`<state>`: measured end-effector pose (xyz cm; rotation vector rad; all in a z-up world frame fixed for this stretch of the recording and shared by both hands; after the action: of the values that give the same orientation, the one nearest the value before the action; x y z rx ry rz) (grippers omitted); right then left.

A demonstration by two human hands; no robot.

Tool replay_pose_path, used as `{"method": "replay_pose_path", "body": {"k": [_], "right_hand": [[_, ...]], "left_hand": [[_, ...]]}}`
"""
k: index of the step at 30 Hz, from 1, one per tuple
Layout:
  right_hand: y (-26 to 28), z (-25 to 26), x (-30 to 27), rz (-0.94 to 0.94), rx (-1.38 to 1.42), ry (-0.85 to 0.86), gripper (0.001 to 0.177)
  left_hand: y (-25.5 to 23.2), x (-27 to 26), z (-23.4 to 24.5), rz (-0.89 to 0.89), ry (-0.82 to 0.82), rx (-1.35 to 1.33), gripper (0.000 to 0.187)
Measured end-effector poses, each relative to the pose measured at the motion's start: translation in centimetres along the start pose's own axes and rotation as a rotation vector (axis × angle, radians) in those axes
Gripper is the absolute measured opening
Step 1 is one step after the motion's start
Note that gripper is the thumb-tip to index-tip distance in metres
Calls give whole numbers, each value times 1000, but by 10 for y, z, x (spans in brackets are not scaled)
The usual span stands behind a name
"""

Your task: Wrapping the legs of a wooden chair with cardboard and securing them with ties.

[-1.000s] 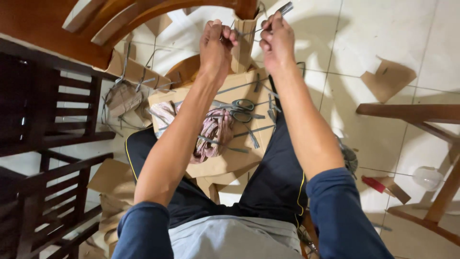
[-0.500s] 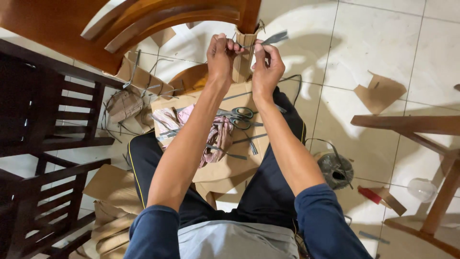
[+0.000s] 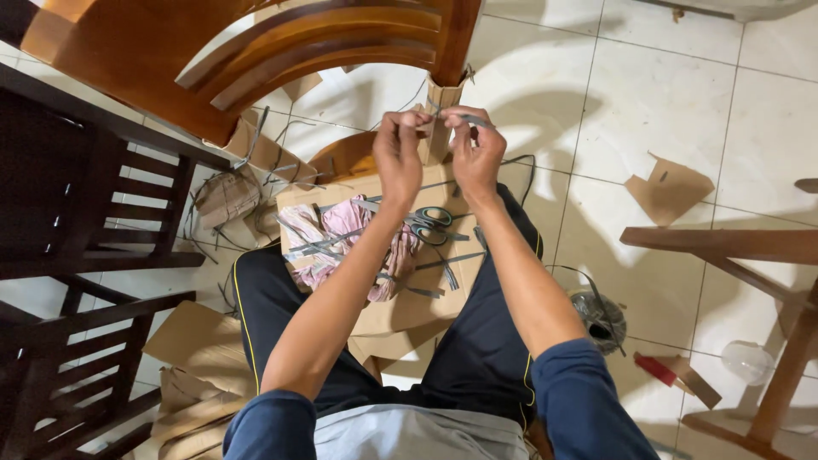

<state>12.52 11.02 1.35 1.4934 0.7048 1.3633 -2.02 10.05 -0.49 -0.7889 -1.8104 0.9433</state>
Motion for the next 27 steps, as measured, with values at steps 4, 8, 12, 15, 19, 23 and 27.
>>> {"method": "replay_pose_path", "body": {"k": [4,8,12,15,19,23,27], "right_hand": [[9,1,11,78,-174,43,14],[31,0,6,226,-304,11,7],[62,-1,-2,363,-358,45,18],[5,0,5,163,-359,126,16],[15,4,17,-5,-242,186,14],[4,6,21,-126,-69,266,10],[-12,10,22,-257,-15,307,10]], "left_hand": [[-41,-1,-8,-306,182,349,13],[-40,6,-18,-456,271,438,10],[-57,15,-37,-556,352,528,11],[-46,24,-51,-644,475,727,23],[-68,49,-44,-728,449,858,21],[-86,50,-52,-743,539,843,11],[-89,36,-53,-821,583,858,15]]}}
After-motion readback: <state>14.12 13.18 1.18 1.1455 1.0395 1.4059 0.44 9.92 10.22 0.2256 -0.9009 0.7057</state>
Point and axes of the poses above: each hand's wrist, its own x-axis towards the middle knuckle, its own z-axis out of the back of the hand, y = z × x, the point moved 8 cm from there along x, towards the middle knuckle, and after that the axes turned 13 degrees about -z, right-handed, at the moved point
